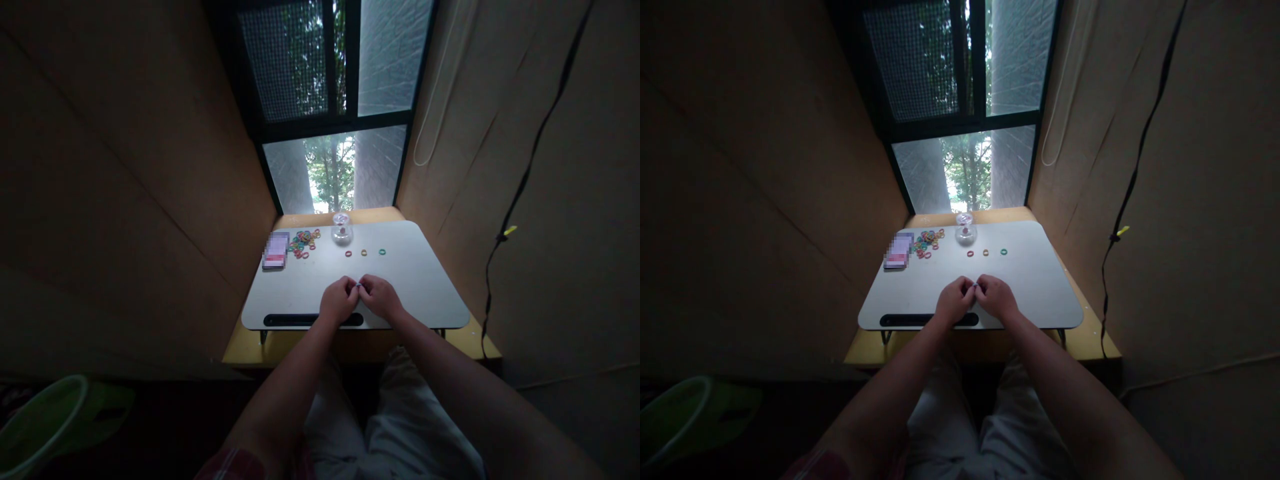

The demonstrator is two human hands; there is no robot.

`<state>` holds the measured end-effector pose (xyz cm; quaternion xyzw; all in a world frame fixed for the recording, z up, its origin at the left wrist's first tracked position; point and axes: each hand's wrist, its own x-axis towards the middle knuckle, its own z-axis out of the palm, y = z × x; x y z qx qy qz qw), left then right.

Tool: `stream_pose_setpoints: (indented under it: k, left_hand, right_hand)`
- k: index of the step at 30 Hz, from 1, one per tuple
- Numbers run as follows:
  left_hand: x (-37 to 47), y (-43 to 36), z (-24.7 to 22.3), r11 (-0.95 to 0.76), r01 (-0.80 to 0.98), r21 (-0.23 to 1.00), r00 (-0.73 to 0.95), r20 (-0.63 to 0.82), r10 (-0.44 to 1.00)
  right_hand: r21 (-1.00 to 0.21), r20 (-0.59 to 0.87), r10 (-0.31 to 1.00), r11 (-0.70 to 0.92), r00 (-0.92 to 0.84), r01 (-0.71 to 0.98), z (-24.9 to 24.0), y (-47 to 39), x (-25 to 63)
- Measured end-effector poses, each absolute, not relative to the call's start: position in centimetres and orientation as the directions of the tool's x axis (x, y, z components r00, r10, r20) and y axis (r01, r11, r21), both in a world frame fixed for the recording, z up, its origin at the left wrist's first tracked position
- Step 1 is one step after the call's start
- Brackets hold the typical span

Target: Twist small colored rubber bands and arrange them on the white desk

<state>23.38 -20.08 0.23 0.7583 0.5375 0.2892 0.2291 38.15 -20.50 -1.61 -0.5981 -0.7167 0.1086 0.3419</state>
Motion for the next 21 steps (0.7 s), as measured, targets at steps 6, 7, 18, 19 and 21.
stream_pose_setpoints:
  k: [6,7,18,19,21]
  left_hand:
    - [23.32,-19.86,-0.36,-0.334,0.671,0.662,0.258,0.214,0.942]
    - [23.32,-19.85,-0.39,-0.334,0.672,0.661,0.257,0.215,0.942]
    - [23.38,-20.03,0.09,-0.328,0.682,0.654,0.256,0.206,0.944]
    - [23.37,-20.02,0.11,-0.330,0.679,0.655,0.258,0.207,0.944]
    - [23.36,-20.01,0.12,-0.326,0.681,0.656,0.257,0.202,0.945]
  right_hand:
    - [-0.556,0.378,0.924,0.275,-0.057,0.784,-1.70,-20.52,38.14]
    - [-0.555,0.380,0.923,0.276,-0.055,0.785,-1.70,-20.53,38.14]
    - [-0.549,0.378,0.924,0.269,-0.052,0.792,-1.77,-20.47,38.14]
    - [-0.550,0.378,0.924,0.269,-0.052,0.790,-1.74,-20.49,38.13]
    - [-0.552,0.375,0.926,0.267,-0.050,0.790,-1.68,-20.53,38.12]
